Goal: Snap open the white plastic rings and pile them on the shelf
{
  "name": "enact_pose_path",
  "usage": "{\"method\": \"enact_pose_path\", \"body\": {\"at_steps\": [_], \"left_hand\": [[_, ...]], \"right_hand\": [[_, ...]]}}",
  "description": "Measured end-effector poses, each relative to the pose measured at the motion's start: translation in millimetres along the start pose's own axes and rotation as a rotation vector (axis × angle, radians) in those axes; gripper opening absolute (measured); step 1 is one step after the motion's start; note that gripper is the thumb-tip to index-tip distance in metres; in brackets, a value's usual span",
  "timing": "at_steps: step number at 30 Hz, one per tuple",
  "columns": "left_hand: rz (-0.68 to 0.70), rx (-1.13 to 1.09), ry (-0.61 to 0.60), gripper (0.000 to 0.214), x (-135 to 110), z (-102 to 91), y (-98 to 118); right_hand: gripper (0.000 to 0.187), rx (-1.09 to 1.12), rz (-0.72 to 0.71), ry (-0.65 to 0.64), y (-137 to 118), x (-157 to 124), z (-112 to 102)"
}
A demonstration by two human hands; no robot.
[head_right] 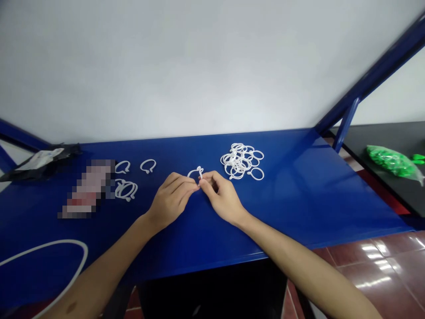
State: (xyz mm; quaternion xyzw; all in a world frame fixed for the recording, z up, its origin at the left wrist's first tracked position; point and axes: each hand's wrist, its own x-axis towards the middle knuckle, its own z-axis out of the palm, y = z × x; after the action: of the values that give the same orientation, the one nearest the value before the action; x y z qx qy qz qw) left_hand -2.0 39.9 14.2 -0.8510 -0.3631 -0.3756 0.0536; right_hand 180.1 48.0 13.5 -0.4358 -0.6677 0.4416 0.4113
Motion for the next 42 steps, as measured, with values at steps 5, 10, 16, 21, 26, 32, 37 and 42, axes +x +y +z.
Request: {"method": "enact_pose_path", "body": {"at_steps": [5,10,16,21,26,32,37,42], "left_hand": [[0.055,0.009,-0.016,0.014,1.2,-1.4,1.7],[-0.042,-0.066,0.004,0.010,-0.5,-0.6,0.8],[-0.302,-0.105,0.088,0.017,0.3,0.4,-7.9],[-0.327,-0.237,-0.005,0.015,1.0,1.9,-11.8],[-0.343,-0.277,-0.012,0.011,0.1,2.6,-10.4],[-0.316,-0.279,-0.027,0.014,-1.4,2.6,-9.7],[-0.266,-0.235,-0.003,0.017,-4.9,7.3,-7.3],[-0.155,-0.127,0.041,0.027,-8.6,11.8,-1.9]], "right_hand": [[0.021,0.071,0.037,0.029,3.1,4.6,-2.6],[0.019,0.038,-0.004,0.058,4.9,6.3,-3.6],[0.013,-0.182,-0.142,0.056,5.3,4.5,-4.9],[0.011,-0.278,-0.233,0.024,5.3,2.9,-4.6],[0.011,-0.280,-0.263,0.023,6.8,3.6,-6.0],[0.013,-0.294,-0.320,-0.032,8.7,3.2,-7.7],[0.015,-0.354,-0.363,-0.065,9.5,-0.1,-9.5],[0.020,-0.441,-0.399,-0.106,9.5,-4.3,-10.7]]}}
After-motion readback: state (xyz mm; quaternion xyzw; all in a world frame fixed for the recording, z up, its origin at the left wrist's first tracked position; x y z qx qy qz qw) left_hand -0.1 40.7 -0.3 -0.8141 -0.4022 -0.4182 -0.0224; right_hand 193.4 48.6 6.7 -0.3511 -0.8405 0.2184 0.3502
